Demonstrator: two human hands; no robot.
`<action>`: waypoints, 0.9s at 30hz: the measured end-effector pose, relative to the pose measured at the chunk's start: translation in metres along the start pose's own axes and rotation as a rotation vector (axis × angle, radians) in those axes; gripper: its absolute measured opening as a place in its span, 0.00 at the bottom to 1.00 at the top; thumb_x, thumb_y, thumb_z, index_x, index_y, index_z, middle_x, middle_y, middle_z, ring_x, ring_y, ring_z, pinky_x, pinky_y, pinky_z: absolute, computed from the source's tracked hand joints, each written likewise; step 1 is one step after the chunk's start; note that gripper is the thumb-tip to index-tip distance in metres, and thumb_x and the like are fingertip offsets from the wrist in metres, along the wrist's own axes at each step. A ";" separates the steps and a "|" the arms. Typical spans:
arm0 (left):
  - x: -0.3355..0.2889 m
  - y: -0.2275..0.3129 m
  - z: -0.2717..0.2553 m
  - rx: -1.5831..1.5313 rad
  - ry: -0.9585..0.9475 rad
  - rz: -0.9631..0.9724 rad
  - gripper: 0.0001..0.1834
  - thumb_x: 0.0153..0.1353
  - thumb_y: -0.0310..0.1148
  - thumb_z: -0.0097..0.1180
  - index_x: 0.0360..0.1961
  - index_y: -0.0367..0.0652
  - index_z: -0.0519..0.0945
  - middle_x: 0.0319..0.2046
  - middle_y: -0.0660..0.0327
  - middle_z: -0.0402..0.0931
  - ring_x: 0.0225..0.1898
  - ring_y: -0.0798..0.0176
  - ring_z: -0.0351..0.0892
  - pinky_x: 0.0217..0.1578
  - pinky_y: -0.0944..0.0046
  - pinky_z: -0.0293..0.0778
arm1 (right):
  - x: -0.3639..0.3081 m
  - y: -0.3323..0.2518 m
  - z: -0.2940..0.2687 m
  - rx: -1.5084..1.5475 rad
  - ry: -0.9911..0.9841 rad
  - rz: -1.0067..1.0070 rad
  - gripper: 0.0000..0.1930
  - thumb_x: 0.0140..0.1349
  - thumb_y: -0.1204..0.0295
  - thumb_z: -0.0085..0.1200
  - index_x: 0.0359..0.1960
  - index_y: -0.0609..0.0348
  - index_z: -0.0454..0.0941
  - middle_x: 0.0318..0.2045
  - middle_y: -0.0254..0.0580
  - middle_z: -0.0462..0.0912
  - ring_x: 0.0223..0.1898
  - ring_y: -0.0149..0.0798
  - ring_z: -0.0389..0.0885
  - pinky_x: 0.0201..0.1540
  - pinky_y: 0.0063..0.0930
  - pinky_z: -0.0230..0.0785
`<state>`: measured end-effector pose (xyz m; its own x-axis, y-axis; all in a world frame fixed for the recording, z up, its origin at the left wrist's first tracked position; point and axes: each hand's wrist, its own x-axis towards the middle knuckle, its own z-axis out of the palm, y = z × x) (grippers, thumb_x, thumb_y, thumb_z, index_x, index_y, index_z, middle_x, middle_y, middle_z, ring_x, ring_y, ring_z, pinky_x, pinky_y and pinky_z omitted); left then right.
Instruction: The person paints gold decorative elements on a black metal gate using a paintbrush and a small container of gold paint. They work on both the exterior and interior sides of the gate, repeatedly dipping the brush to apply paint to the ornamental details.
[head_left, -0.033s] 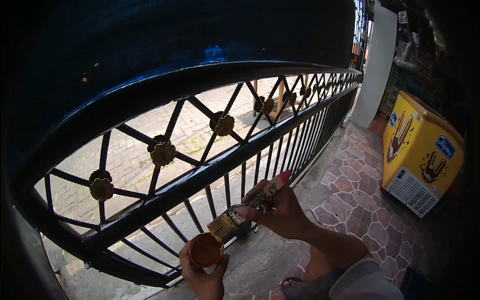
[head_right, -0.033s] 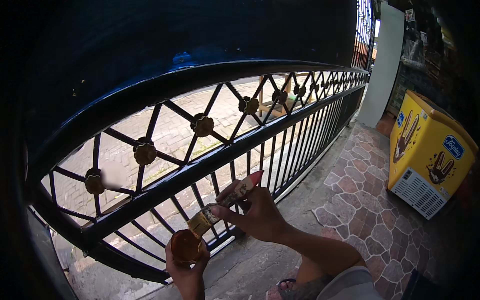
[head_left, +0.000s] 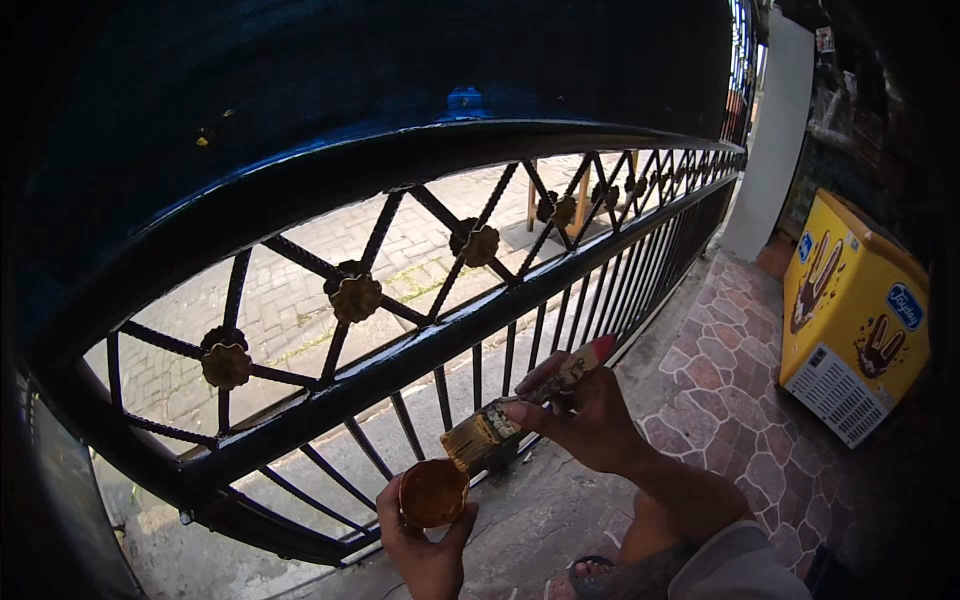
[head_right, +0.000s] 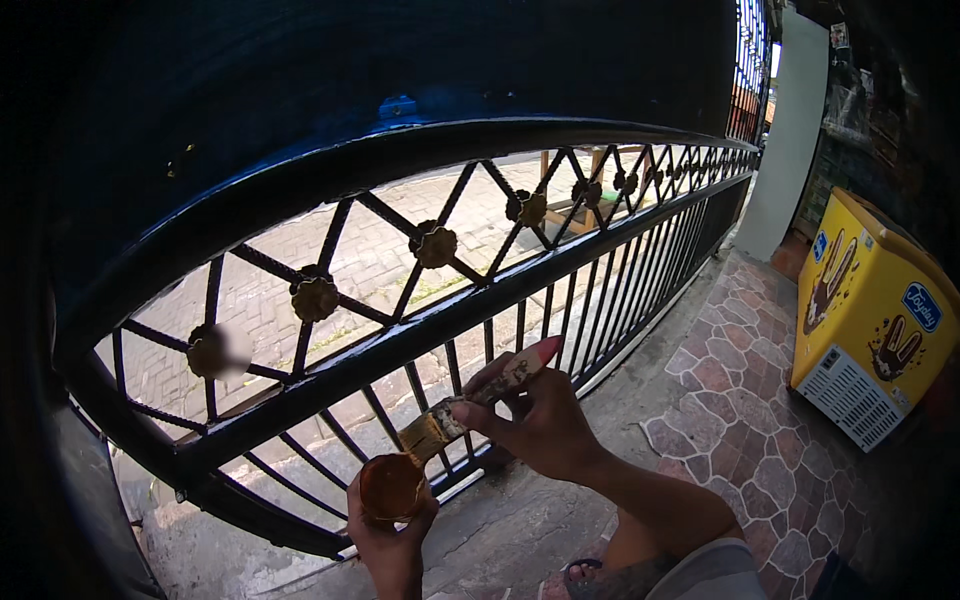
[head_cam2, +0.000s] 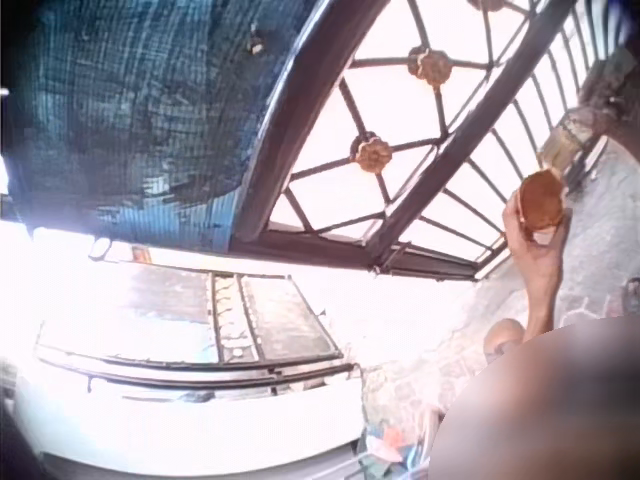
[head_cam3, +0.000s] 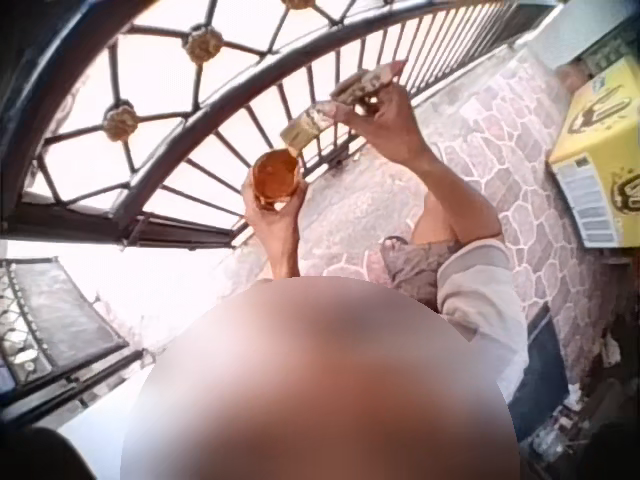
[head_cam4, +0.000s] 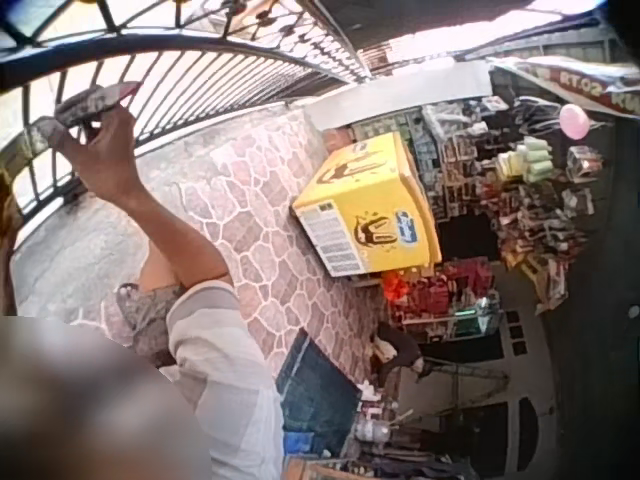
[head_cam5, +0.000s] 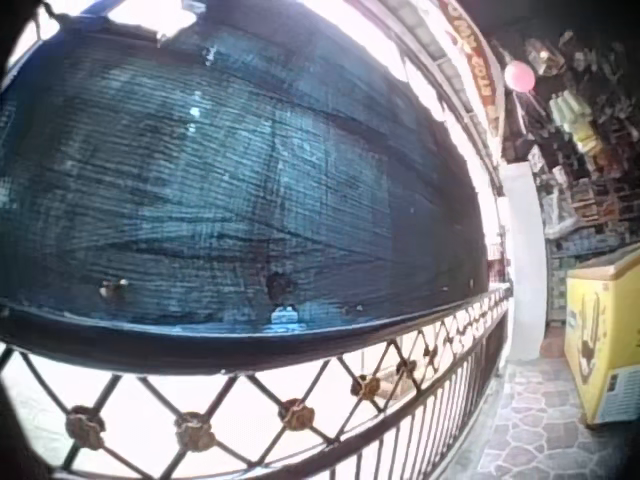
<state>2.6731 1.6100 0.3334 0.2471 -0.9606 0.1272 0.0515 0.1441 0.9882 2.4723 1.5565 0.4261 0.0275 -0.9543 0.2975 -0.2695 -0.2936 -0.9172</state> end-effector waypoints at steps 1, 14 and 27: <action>-0.001 0.000 -0.002 0.025 -0.013 0.013 0.40 0.43 0.18 0.75 0.60 0.39 0.71 0.52 0.56 0.78 0.54 0.61 0.79 0.57 0.61 0.75 | 0.001 0.001 0.000 0.108 0.028 0.014 0.12 0.60 0.73 0.70 0.39 0.60 0.78 0.32 0.35 0.83 0.36 0.25 0.82 0.36 0.20 0.76; 0.005 0.000 -0.006 0.120 0.002 0.244 0.38 0.47 0.22 0.76 0.60 0.39 0.72 0.54 0.57 0.75 0.55 0.60 0.77 0.54 0.61 0.79 | 0.007 0.003 -0.002 0.105 0.047 0.014 0.13 0.58 0.71 0.71 0.37 0.61 0.78 0.32 0.38 0.84 0.34 0.26 0.83 0.36 0.22 0.77; 0.005 0.005 -0.016 0.079 0.011 0.274 0.38 0.47 0.28 0.78 0.60 0.40 0.72 0.53 0.56 0.75 0.53 0.59 0.79 0.47 0.61 0.80 | 0.006 -0.006 0.005 0.150 0.091 -0.001 0.12 0.56 0.74 0.73 0.33 0.61 0.79 0.29 0.36 0.83 0.33 0.27 0.82 0.36 0.23 0.76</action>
<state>2.6906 1.6097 0.3375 0.2521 -0.8855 0.3903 -0.0940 0.3790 0.9206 2.4784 1.5525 0.4317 -0.0616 -0.9470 0.3153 -0.1225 -0.3063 -0.9440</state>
